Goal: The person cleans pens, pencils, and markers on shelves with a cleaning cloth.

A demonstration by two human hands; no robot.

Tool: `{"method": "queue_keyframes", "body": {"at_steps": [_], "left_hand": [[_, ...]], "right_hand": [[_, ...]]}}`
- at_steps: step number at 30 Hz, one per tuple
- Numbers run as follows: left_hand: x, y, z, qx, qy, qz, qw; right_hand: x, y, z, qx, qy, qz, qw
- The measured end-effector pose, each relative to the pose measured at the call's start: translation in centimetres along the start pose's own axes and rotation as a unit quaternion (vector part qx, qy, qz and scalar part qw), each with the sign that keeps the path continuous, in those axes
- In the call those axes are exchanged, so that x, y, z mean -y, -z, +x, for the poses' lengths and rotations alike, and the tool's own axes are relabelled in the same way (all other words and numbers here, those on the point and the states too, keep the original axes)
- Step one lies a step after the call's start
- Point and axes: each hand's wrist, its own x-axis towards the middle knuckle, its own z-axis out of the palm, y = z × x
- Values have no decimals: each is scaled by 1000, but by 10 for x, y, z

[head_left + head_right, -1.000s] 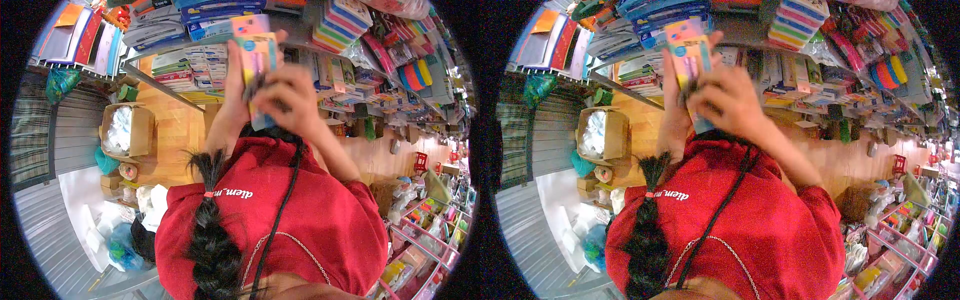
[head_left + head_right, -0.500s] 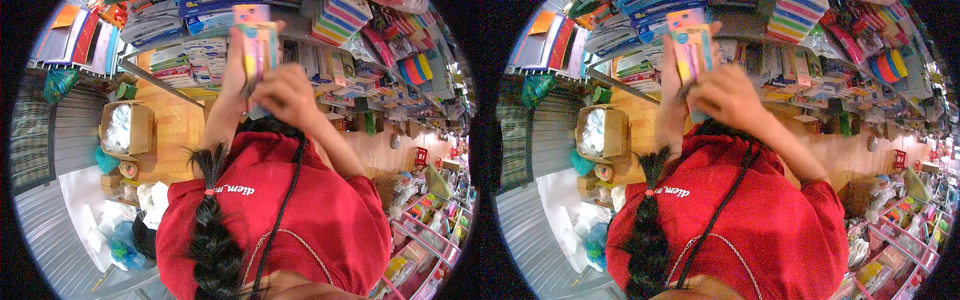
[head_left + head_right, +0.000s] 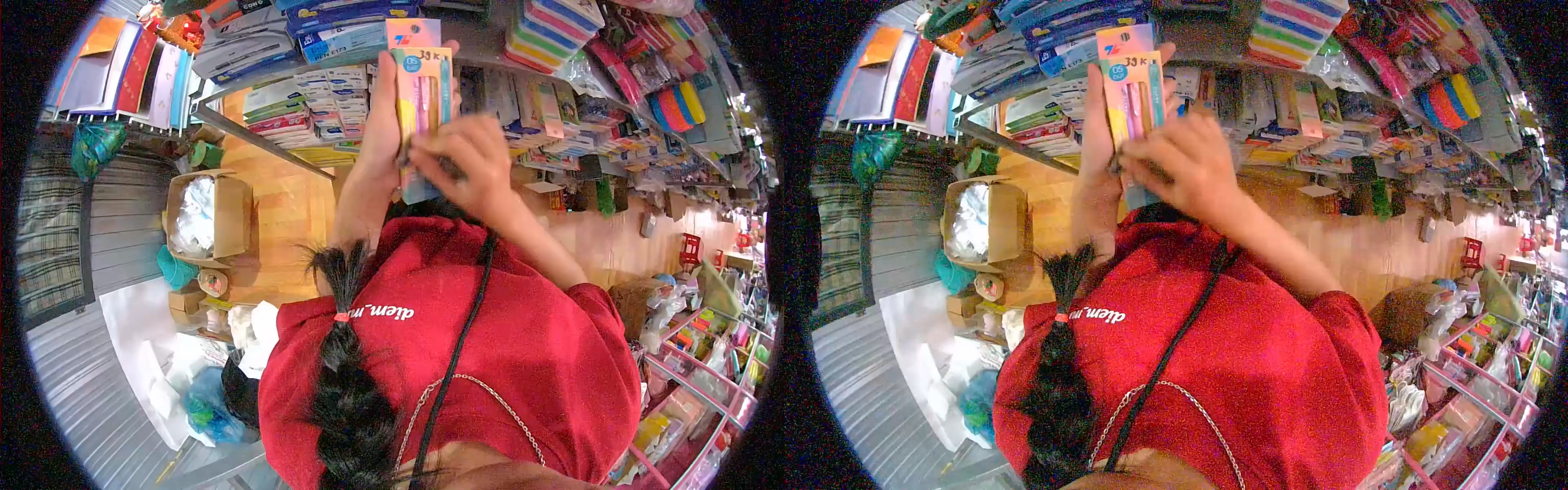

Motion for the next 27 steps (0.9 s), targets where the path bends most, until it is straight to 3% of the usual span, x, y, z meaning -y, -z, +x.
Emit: {"method": "queue_keyframes", "body": {"at_steps": [3,4,7,11,14,15,16,17,19,20,23,24,27], "left_hand": [[2,-28,-7,-75,32,-9,997],[0,-41,-10,-147,38,-50,987],[7,-19,-13,-50,75,-73,993],[6,-21,-16,-86,119,-26,989],[7,-7,-13,-48,105,-58,992],[6,-6,-13,-37,104,-76,991],[11,-14,-9,-109,52,-69,990],[9,-15,-7,-121,38,-33,991],[-2,-8,2,-139,8,42,989],[-2,12,2,-54,29,34,998],[8,46,15,55,64,-115,990],[4,15,10,-117,28,-15,993],[7,38,15,41,71,-86,993]], "right_hand": [[-25,5,31,-51,10,-64,997],[-31,5,41,-63,0,-70,996],[-43,11,65,-56,-45,-86,994],[-43,16,69,-20,-121,-32,992],[-30,7,51,-75,-126,13,989],[-28,5,45,-62,-100,11,993],[-27,1,38,-49,-75,9,996],[-24,-3,29,-36,-51,8,998],[-6,-7,17,23,-88,77,993],[-2,-9,10,26,-90,102,990],[3,0,6,83,-95,153,980],[2,7,5,111,-96,167,975],[-5,20,1,216,-27,227,949]]}}
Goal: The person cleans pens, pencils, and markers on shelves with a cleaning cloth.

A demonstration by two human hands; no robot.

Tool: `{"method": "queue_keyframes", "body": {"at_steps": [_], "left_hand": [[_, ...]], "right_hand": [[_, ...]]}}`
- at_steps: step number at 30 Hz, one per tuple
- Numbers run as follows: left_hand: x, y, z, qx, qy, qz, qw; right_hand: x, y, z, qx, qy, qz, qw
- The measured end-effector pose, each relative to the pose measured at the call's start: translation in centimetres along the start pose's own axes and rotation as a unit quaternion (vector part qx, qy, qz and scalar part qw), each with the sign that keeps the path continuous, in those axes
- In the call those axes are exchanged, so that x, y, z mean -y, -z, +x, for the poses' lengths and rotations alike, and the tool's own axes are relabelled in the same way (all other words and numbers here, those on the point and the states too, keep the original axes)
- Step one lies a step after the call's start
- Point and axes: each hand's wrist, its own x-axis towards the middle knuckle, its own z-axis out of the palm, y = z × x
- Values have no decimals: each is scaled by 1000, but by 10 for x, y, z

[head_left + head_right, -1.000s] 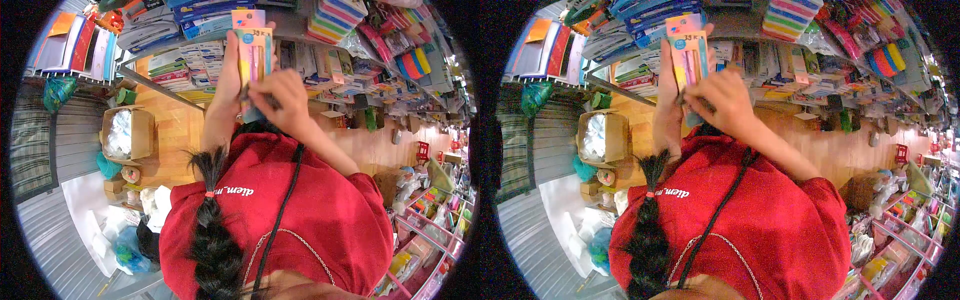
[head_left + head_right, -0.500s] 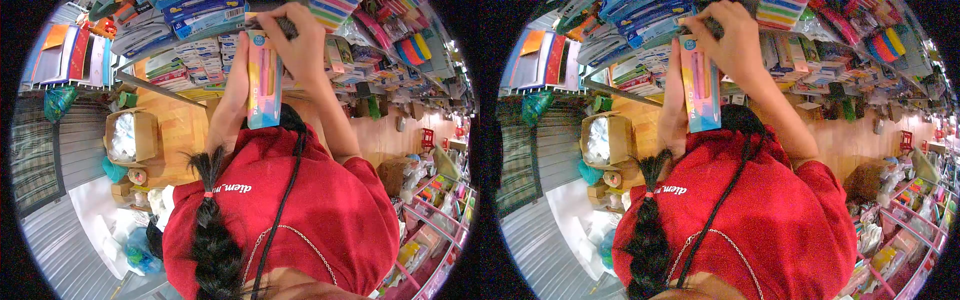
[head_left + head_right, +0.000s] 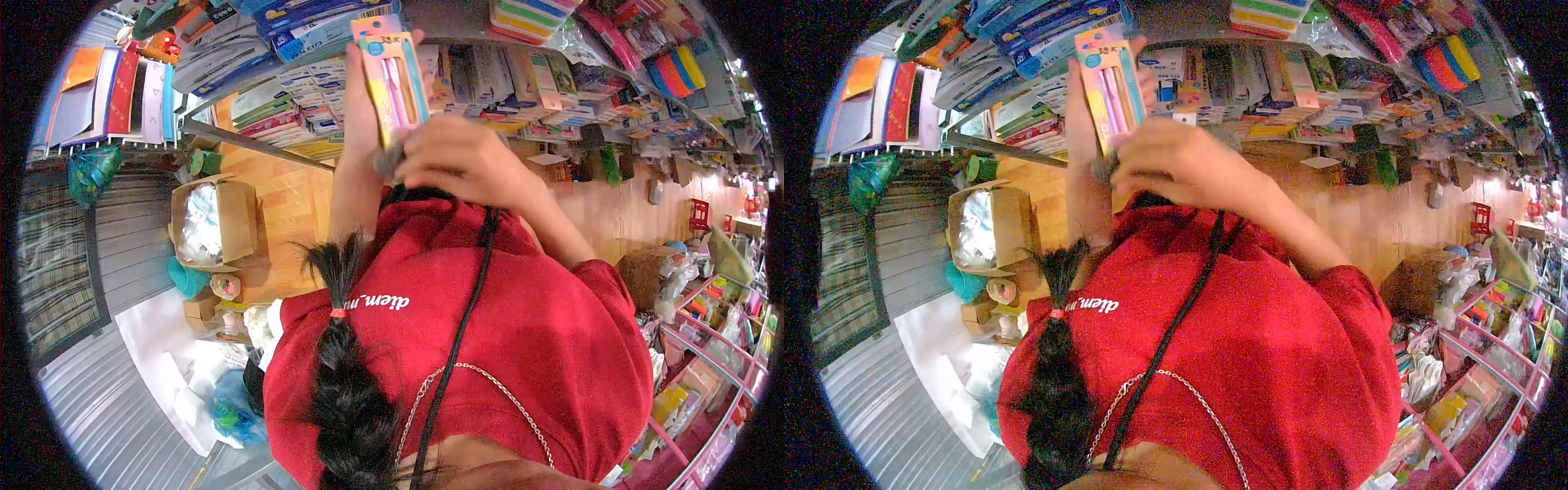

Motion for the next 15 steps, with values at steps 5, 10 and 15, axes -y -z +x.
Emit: {"method": "queue_keyframes", "body": {"at_steps": [5,10,15], "left_hand": [[-11,-5,-3,-27,-52,-5,998],[-11,-13,-5,-48,-56,20,997],[-18,-10,-7,4,-14,-19,1000]], "right_hand": [[8,19,-12,81,-6,58,995],[16,56,-5,-157,-69,-28,985],[11,49,-2,-320,-169,-47,931]]}}
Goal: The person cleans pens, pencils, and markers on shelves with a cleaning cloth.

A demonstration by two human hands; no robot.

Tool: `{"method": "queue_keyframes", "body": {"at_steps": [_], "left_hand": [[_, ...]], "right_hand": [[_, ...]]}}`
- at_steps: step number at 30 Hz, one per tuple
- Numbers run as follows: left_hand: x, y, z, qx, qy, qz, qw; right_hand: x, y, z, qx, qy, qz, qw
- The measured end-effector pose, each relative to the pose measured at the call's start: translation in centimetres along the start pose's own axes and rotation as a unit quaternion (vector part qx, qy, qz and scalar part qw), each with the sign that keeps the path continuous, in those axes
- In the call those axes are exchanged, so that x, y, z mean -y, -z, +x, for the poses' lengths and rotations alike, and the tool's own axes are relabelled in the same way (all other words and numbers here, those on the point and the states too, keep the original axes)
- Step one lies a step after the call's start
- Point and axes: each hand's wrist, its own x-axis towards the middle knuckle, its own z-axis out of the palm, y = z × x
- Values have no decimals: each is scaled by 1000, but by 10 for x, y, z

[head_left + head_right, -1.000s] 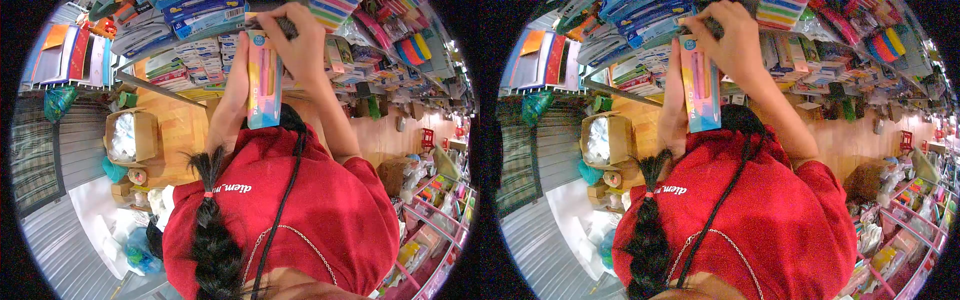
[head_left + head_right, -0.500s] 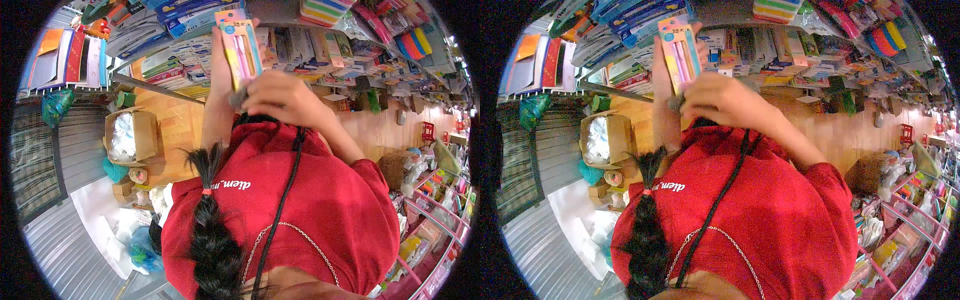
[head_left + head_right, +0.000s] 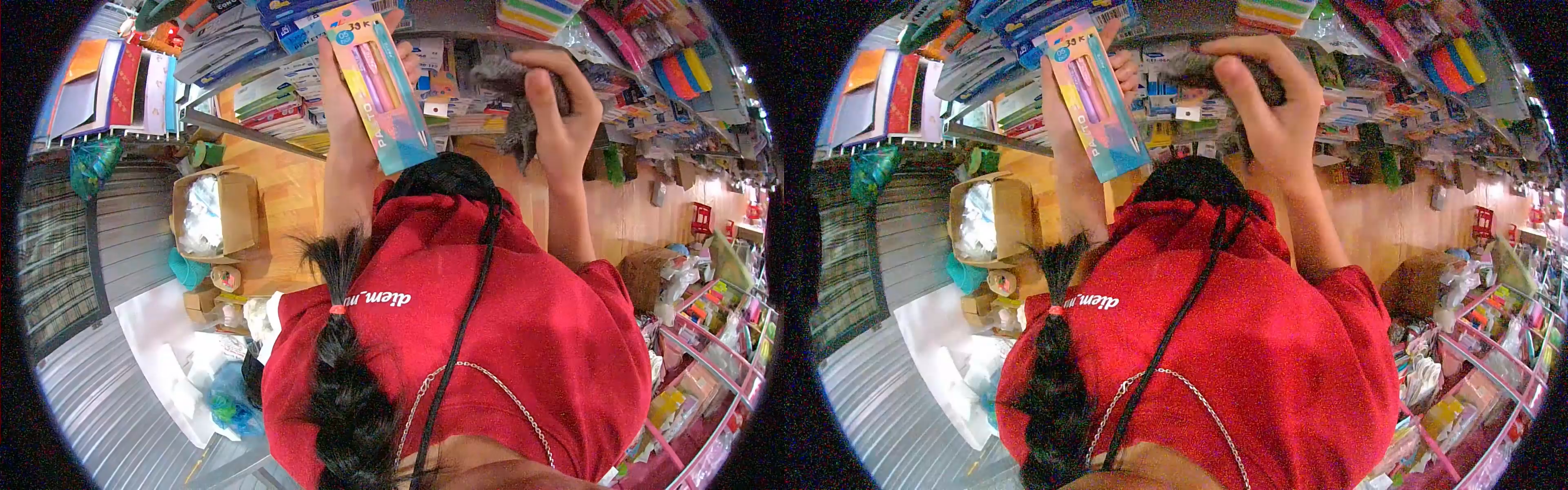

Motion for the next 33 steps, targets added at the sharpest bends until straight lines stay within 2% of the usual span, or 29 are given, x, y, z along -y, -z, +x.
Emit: {"method": "queue_keyframes", "body": {"at_steps": [2,4,5,6,7,8,11,12,13,14,16,17,18,21,23,24,25,28,29,31,32,33], "left_hand": [[0,1,-2,8,8,-8,1000],[4,-15,-5,-74,-28,79,994],[5,-21,-5,-114,-45,122,985],[7,-15,-3,-74,-43,74,994],[8,-3,2,-34,-41,26,998],[9,6,3,7,-38,-22,999],[9,17,-1,-20,-72,43,996],[15,21,-1,13,-75,32,997],[22,12,0,-13,-68,71,995],[37,-26,-10,-124,-97,160,974],[54,-52,-18,-210,-59,199,955],[62,-52,-18,-199,-39,178,963],[66,-49,-18,-165,-18,141,976],[65,-52,-14,-116,-29,121,985],[57,-34,-7,-129,-61,170,975],[52,-49,-4,-157,-123,175,964],[49,-33,-3,-146,-85,184,968],[64,-42,-2,-128,-113,315,934],[75,-46,2,-125,-112,237,957],[89,-19,-5,-142,-26,403,904],[86,-30,-6,-135,-19,422,896],[83,-44,-7,-130,-51,441,887]], "right_hand": [[-7,-5,-3,-27,-38,34,998],[2,-15,-6,-29,-69,102,992],[1,-20,-10,19,-65,120,990],[-8,-27,-14,86,43,63,993],[-3,-34,-23,170,70,19,983],[-3,-48,-34,211,119,46,969],[-2,-51,-40,214,148,25,965],[-6,-50,-37,192,154,19,969],[-13,-50,-31,170,161,13,972],[-18,-51,-25,147,167,6,975],[-24,-54,-14,0,127,-44,991],[-26,-55,-3,-66,108,-52,991],[-31,-53,6,-84,117,-60,988],[-23,-57,3,-102,13,7,995],[-23,-60,-19,-33,36,-18,999],[-28,-63,-32,-1,77,0,997],[-28,-62,-43,10,56,5,998],[-34,-56,-35,-68,72,-24,995],[-34,-51,-23,-96,65,-39,993],[-25,-41,3,-149,35,-25,988],[-28,-37,13,-144,40,-46,988],[-32,-33,22,-138,45,-66,987]]}}
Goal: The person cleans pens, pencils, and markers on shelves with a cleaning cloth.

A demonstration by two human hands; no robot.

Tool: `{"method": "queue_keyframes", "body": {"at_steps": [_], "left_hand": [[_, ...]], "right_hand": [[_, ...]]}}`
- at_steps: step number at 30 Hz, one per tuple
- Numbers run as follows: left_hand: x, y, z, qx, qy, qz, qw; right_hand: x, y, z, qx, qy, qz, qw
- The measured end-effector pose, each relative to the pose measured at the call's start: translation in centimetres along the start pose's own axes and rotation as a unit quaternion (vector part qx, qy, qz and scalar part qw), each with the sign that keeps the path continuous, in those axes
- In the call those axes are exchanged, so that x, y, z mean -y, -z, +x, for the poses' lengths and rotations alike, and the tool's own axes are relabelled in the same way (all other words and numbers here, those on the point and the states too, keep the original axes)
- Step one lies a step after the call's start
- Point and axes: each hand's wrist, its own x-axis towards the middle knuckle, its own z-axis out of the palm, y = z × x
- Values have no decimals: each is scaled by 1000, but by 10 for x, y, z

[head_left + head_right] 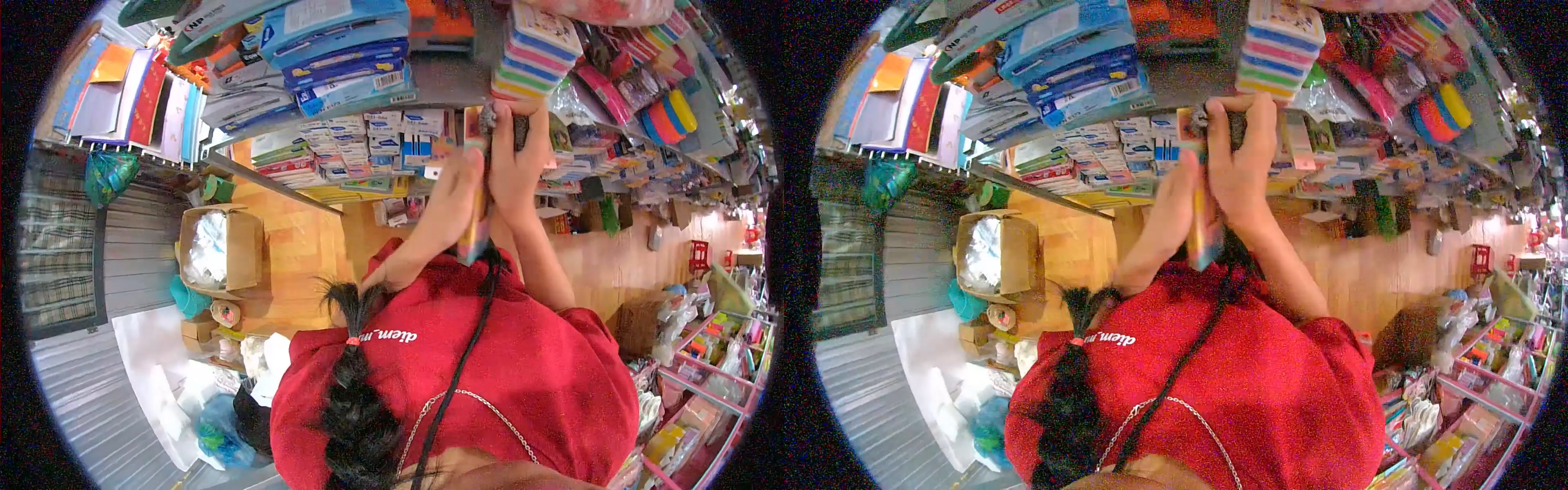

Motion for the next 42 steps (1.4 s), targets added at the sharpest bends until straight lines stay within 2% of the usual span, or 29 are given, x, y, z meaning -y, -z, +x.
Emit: {"method": "queue_keyframes", "body": {"at_steps": [1,3,4,6,8,9,11,12,14,16,19,22,25,26,27,28,30,31,34,35,38,42], "left_hand": [[-14,-5,-3,-11,-33,17,999],[-9,-7,-14,23,-56,48,997],[-7,-3,-14,35,-69,64,995],[-11,12,-13,40,-130,91,986],[-27,39,-15,-69,-132,79,986],[-37,56,-13,-170,-106,7,980],[-57,92,-9,-374,-90,-153,910],[-81,103,-11,-396,-131,-170,893],[-79,163,-2,-436,-248,-138,854],[-89,191,5,-411,-306,-133,849],[-94,217,26,-446,-296,-91,840],[-80,242,60,-412,-308,-72,854],[-67,263,82,-412,-239,62,877],[-71,263,85,-448,-208,119,861],[-84,258,83,-465,-164,237,837],[-93,260,79,-475,-121,352,798],[-95,296,90,-486,-56,495,718],[-94,299,88,-485,-60,522,699],[-97,300,87,-488,-31,521,700],[-97,301,88,-491,-27,552,674],[-98,308,89,-462,-14,589,663],[-94,302,82,-461,-52,633,619]], "right_hand": [[-3,1,5,17,-16,-3,1000],[-11,5,10,53,-50,-11,997],[-46,6,15,36,-120,37,991],[-54,11,15,29,-123,24,992],[-44,14,9,51,-122,16,991],[-39,16,4,63,-124,10,990],[-41,22,-5,71,-154,16,985],[-46,26,-9,74,-169,19,983],[-60,35,-16,65,-174,-27,982],[-54,41,-18,45,-206,7,978],[-64,54,-21,23,-198,-6,980],[-58,64,-18,2,-206,0,979],[-52,69,-20,-28,-218,-2,976],[-54,72,-20,-35,-217,-5,976],[-52,74,-21,-34,-200,-17,979],[-51,75,-22,-39,-200,-19,979],[-51,76,-26,-46,-199,-21,979],[-52,78,-29,-49,-210,7,976],[-54,81,-34,-52,-223,-6,973],[-58,82,-37,-55,-231,3,971],[-57,85,-41,-47,-225,-5,973],[-59,87,-46,-59,-275,36,959]]}}
